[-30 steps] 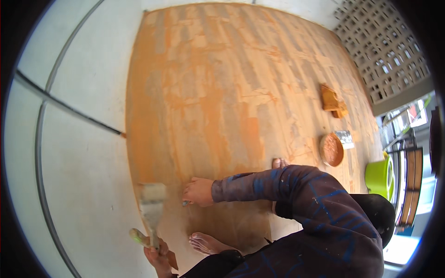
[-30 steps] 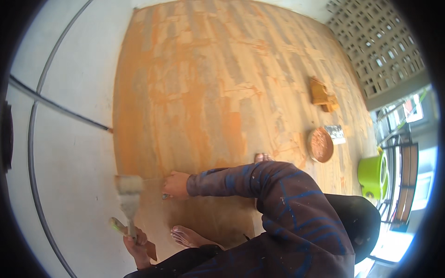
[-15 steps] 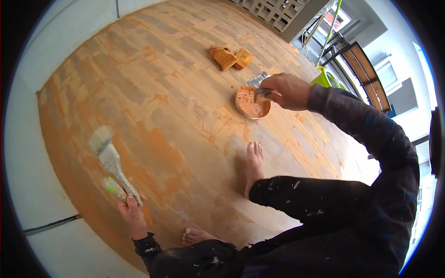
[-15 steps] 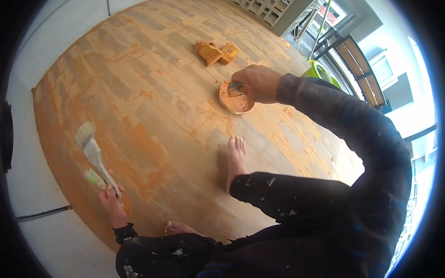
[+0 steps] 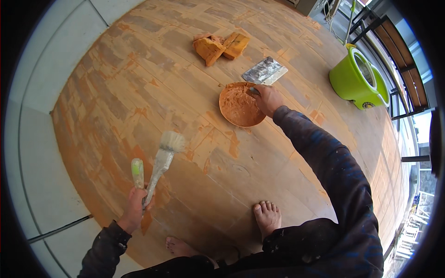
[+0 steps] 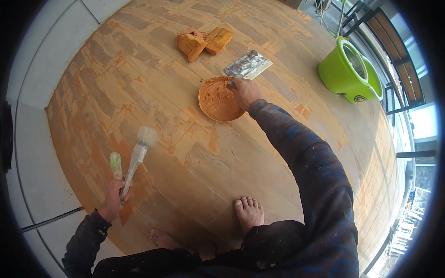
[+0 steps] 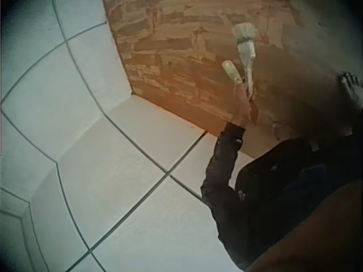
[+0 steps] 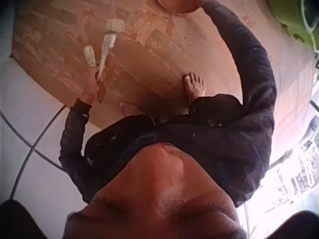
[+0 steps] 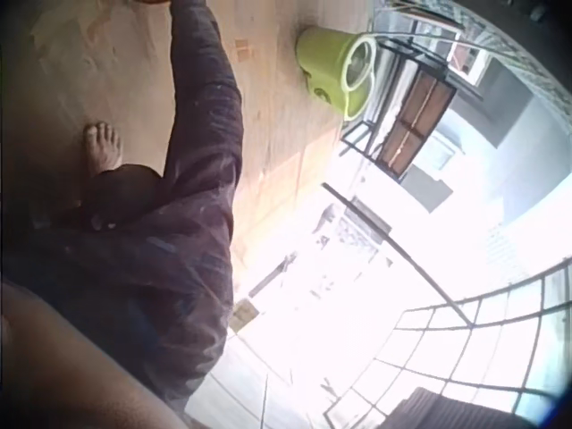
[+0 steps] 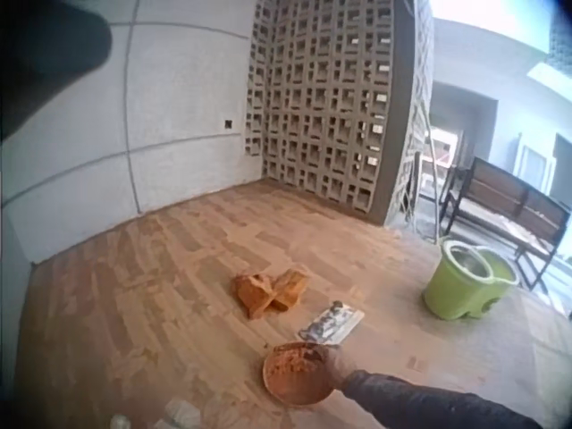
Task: The person applies a wood putty or filler to the gaps in a plank floor using a small scraper, repeatedly picking up more putty from a container and smoothing it over the joints.
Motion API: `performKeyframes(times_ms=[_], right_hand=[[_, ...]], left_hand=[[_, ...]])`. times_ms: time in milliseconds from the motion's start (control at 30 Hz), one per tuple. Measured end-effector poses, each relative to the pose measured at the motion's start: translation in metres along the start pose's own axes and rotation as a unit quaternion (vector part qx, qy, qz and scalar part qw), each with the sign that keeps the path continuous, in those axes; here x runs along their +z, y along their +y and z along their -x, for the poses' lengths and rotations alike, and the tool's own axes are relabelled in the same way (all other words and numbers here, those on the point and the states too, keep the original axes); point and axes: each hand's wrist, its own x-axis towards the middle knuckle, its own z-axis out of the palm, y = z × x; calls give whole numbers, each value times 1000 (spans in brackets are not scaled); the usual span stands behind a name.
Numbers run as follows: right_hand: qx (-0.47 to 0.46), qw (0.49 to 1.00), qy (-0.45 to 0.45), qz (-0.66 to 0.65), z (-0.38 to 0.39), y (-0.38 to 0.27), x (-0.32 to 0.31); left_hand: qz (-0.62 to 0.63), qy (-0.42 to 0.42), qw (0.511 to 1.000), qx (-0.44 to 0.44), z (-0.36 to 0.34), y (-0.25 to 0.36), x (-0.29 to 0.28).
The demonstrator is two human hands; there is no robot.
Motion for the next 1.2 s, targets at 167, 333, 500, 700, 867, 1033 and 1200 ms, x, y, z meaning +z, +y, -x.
performKeyframes(times_ms=[167, 333, 500, 700, 867, 1033, 1200], right_hand=[[-80, 994, 74, 22, -17, 17, 41], [-106, 991, 78, -9, -11, 3, 52], [-122, 992, 20, -3, -18, 21, 44], [-150, 987, -23, -56, 14, -7, 58], [-178, 963, -140, -149, 37, -26, 31], [-79, 865, -363, -337, 52, -50, -10], [-27, 658, -523, -541, 86, -143, -33]], left_hand=[[-8, 0, 1000, -2, -83, 31, 86], [49, 164, 983, 72, -205, 1, 186], [69, 292, 944, 138, -256, -5, 270], [96, 345, 924, 133, -260, -9, 273], [13, 424, 902, 86, -245, -15, 276], [-16, 403, 913, 66, -160, -56, 233], [-61, 438, 896, 47, -6, -124, 147]])
